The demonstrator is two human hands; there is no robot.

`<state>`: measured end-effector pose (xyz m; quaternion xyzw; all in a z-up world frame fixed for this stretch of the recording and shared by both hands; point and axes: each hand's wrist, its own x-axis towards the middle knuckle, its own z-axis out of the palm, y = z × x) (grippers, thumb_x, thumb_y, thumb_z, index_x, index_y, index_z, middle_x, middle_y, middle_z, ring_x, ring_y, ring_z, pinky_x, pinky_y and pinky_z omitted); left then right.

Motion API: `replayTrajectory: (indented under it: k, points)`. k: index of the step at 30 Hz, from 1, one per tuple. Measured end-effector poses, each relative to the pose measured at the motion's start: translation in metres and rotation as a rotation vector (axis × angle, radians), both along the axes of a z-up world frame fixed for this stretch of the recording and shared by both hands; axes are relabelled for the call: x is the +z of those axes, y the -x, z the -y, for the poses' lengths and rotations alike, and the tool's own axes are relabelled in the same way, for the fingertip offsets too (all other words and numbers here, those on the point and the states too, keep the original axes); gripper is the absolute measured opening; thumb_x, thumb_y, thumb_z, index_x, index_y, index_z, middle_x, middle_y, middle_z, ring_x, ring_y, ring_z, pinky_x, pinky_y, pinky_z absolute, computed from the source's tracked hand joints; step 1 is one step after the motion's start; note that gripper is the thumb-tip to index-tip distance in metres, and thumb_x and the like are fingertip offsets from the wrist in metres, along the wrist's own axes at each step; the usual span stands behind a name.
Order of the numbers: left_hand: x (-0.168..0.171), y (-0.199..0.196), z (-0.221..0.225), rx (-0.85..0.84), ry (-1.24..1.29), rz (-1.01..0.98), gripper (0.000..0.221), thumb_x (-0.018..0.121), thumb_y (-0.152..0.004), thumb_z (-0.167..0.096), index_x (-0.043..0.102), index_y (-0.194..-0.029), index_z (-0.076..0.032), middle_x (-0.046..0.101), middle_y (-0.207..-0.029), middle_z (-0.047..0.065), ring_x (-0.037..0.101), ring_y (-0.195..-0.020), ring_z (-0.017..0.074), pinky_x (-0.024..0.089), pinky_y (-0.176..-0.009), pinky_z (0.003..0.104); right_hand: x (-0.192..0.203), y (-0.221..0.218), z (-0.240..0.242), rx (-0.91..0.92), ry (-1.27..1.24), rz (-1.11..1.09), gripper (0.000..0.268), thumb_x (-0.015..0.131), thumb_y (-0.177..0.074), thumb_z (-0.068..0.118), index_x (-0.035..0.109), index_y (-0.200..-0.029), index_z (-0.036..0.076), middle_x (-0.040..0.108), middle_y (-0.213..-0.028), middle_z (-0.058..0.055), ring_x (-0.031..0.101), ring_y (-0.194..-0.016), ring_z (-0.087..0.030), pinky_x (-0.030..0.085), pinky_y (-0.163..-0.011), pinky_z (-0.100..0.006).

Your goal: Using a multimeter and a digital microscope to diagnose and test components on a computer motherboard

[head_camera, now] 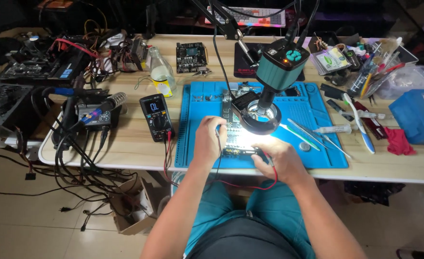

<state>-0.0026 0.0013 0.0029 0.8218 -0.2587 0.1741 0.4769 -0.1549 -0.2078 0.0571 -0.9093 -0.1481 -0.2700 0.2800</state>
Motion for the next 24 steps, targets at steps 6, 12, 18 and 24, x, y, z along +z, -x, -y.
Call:
replayTrajectory:
  k: [6,12,18,24]
  points:
    - [0.038,0.026,-0.006,-0.046,0.147,0.09,0.033,0.051,-0.109,-0.002,0.075,-0.129,-0.008,0.07,-0.129,0.019,0.075,-0.111,0.0435,0.069,-0.091,0.051,-0.03,-0.007,0.021,-0.034,-0.101,-0.012,0.018,0.083,-0.088,0.027,0.078,-0.099,0.014,0.073,-0.082,-0.012,0.074,-0.082,-0.04,0.062,-0.072,-0.048]
    - [0.046,0.029,-0.006,-0.161,0.283,0.083,0.027,0.058,-0.114,0.0,0.071,-0.136,-0.006,0.058,-0.154,0.033,0.074,-0.118,0.0518,0.063,-0.101,0.064,-0.03,-0.01,0.022,-0.195,-0.139,-0.106,0.03,0.075,-0.097,0.031,0.057,-0.099,0.007,0.069,-0.083,-0.023,0.074,-0.088,-0.048,0.056,-0.073,-0.057]
    - [0.027,0.018,-0.004,-0.167,0.28,0.078,0.027,0.064,-0.116,-0.019,0.076,-0.139,-0.025,0.063,-0.153,0.015,0.068,-0.131,0.0405,0.058,-0.107,0.054,0.018,-0.006,0.002,-0.162,-0.452,-0.266,0.019,0.08,-0.094,0.024,0.073,-0.105,0.012,0.083,-0.087,-0.008,0.08,-0.086,-0.03,0.061,-0.08,-0.047]
    - [0.035,0.028,-0.006,-0.217,0.315,-0.182,0.025,0.069,-0.113,-0.035,0.079,-0.134,-0.026,0.082,-0.13,0.009,0.075,-0.126,0.0353,0.058,-0.11,0.051,0.001,-0.008,0.017,-0.22,-0.363,-0.279,0.013,0.077,-0.101,0.026,0.083,-0.096,0.014,0.082,-0.08,-0.011,0.079,-0.082,-0.032,0.062,-0.081,-0.047]
